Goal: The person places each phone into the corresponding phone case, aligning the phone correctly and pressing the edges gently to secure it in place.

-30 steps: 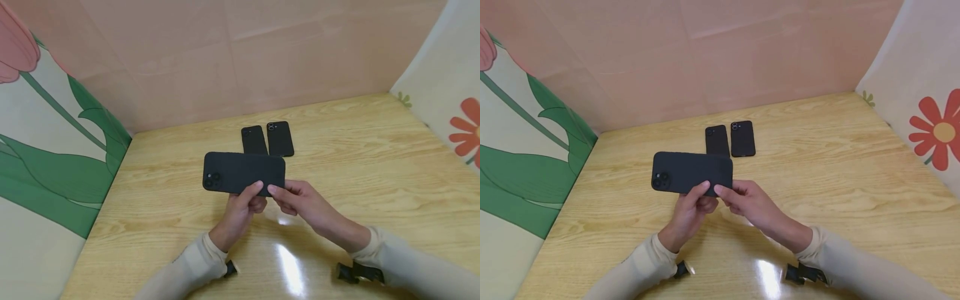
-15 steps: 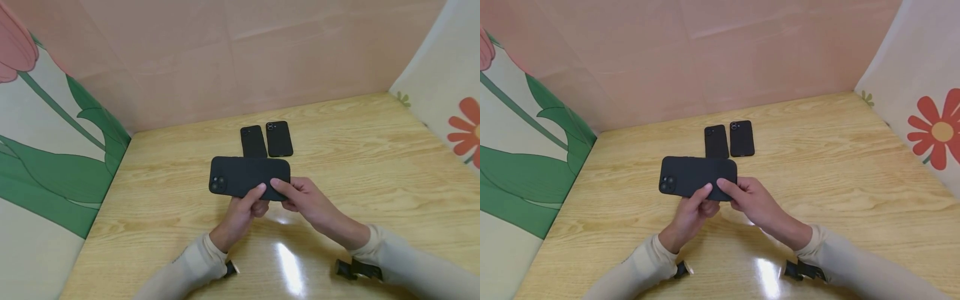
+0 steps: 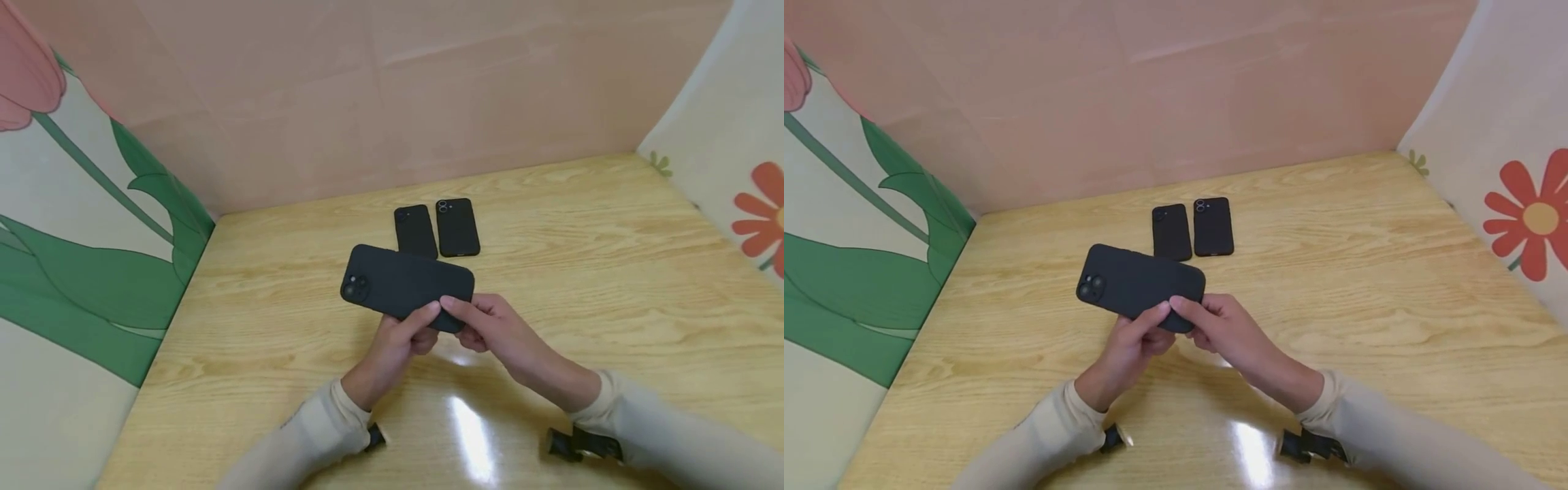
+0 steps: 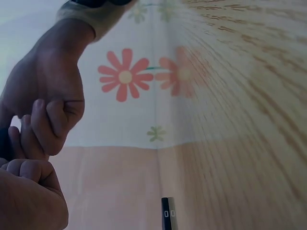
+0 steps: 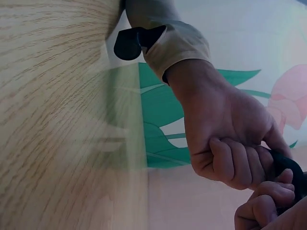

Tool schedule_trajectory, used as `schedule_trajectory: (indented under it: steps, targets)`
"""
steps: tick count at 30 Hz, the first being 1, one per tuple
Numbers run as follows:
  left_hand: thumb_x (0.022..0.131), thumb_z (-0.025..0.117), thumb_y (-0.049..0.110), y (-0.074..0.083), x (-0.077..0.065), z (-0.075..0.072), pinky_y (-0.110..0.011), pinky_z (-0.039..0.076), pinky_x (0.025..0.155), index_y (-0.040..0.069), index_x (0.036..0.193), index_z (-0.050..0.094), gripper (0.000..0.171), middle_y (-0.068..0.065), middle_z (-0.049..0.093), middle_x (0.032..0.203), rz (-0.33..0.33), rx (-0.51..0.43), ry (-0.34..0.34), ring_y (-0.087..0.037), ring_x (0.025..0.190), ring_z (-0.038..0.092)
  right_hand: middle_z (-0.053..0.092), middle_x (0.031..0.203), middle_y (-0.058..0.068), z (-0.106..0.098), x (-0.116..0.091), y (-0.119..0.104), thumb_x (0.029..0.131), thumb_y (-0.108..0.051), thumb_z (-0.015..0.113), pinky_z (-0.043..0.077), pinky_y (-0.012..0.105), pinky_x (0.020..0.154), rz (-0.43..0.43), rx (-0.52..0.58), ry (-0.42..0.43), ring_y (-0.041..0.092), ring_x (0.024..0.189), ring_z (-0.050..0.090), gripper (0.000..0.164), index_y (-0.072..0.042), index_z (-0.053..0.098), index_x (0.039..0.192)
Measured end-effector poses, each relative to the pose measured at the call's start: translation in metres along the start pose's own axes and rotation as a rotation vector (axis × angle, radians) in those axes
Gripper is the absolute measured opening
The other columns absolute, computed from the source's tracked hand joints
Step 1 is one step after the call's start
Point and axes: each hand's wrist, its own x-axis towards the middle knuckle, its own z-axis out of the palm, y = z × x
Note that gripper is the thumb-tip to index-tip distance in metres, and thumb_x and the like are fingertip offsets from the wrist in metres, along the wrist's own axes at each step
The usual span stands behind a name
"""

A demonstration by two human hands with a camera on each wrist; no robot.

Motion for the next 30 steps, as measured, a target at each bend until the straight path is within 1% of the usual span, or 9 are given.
schedule_trajectory:
  steps: [5, 10, 13, 17, 20, 22, 25, 28, 30]
  targets:
    - [0.098, 0.055, 0.024, -0.001, 0.000, -0.002, -0.021, 0.023, 0.051, 0.019, 0.103, 0.060, 0.008, 0.011, 0.035, 0.060, -0.012, 0.029, -0.014, -0.004, 0.050, 0.027, 0.028, 0.053, -0.010, -0.003, 0.003, -0.002, 0.103, -0.029, 0.052, 0.022, 0.023, 0.048, 0.067, 0.007, 0.015, 0.009, 0.050, 0.024, 0.038, -0.018, 0.057, 0.068]
    - [0.098, 0.057, 0.026, -0.003, 0.001, -0.002, -0.021, 0.024, 0.051, 0.020, 0.102, 0.061, 0.008, 0.011, 0.035, 0.058, -0.003, 0.032, -0.009, -0.004, 0.050, 0.028, 0.030, 0.055, -0.009, -0.004, 0.005, 0.000, 0.104, -0.029, 0.051, 0.021, 0.025, 0.049, 0.048, 0.034, 0.023, 0.010, 0.050, 0.024, 0.033, -0.018, 0.063, 0.076]
    - [0.100, 0.055, 0.024, -0.003, 0.001, -0.001, -0.021, 0.028, 0.051, 0.019, 0.103, 0.058, 0.007, 0.010, 0.038, 0.059, 0.001, 0.061, -0.015, -0.006, 0.051, 0.033, 0.032, 0.056, -0.009, -0.003, 0.006, 0.002, 0.104, -0.029, 0.051, 0.023, 0.025, 0.050, 0.036, 0.045, 0.041, 0.010, 0.051, 0.027, 0.031, -0.018, 0.063, 0.078]
    - [0.100, 0.052, 0.018, -0.002, 0.001, 0.002, -0.021, 0.035, 0.051, 0.014, 0.111, 0.055, 0.012, 0.009, 0.054, 0.073, 0.025, 0.071, 0.046, -0.007, 0.056, 0.044, 0.035, 0.058, -0.009, -0.002, 0.006, 0.005, 0.105, -0.028, 0.050, 0.023, 0.026, 0.052, 0.034, 0.050, 0.010, 0.010, 0.053, 0.029, 0.029, -0.019, 0.064, 0.080]
    - [0.096, 0.051, 0.013, 0.001, 0.002, 0.003, -0.022, 0.037, 0.050, 0.012, 0.115, 0.054, 0.019, 0.009, 0.063, 0.085, 0.034, 0.005, 0.115, -0.008, 0.056, 0.049, 0.036, 0.059, -0.008, -0.003, 0.007, 0.005, 0.104, -0.026, 0.051, 0.024, 0.027, 0.053, 0.031, 0.029, -0.036, 0.011, 0.054, 0.029, 0.028, -0.017, 0.062, 0.080]
    - [0.092, 0.050, 0.009, 0.004, 0.003, 0.003, -0.022, 0.037, 0.049, 0.012, 0.111, 0.056, 0.020, 0.009, 0.065, 0.085, 0.023, -0.048, 0.152, -0.007, 0.053, 0.049, 0.035, 0.060, -0.007, -0.003, 0.007, 0.005, 0.103, -0.025, 0.052, 0.024, 0.027, 0.052, 0.031, 0.011, -0.052, 0.012, 0.054, 0.028, 0.029, -0.015, 0.058, 0.076]
    - [0.084, 0.046, 0.003, 0.008, 0.003, 0.000, -0.021, 0.033, 0.044, 0.012, 0.101, 0.056, 0.022, 0.009, 0.065, 0.073, -0.005, -0.101, 0.196, -0.005, 0.046, 0.045, 0.031, 0.059, -0.008, -0.004, 0.007, 0.004, 0.102, -0.025, 0.053, 0.024, 0.027, 0.051, 0.039, -0.017, -0.073, 0.014, 0.053, 0.025, 0.030, -0.014, 0.055, 0.074]
    - [0.077, 0.041, 0.001, 0.012, 0.004, -0.003, -0.019, 0.041, 0.048, 0.011, 0.101, 0.056, 0.030, 0.009, 0.066, 0.077, -0.029, -0.110, 0.220, -0.003, 0.052, 0.053, 0.030, 0.058, -0.008, -0.004, 0.006, 0.003, 0.102, -0.027, 0.052, 0.025, 0.025, 0.051, 0.064, -0.055, -0.131, 0.012, 0.052, 0.025, 0.035, -0.011, 0.050, 0.072]
    - [0.073, 0.039, 0.002, 0.015, 0.004, -0.005, -0.018, 0.048, 0.056, 0.008, 0.104, 0.055, 0.035, 0.009, 0.067, 0.082, -0.041, -0.105, 0.218, -0.003, 0.061, 0.060, 0.031, 0.058, -0.007, -0.003, 0.005, 0.003, 0.104, -0.027, 0.049, 0.026, 0.025, 0.051, 0.066, -0.082, -0.199, 0.011, 0.051, 0.026, 0.040, -0.004, 0.046, 0.071]
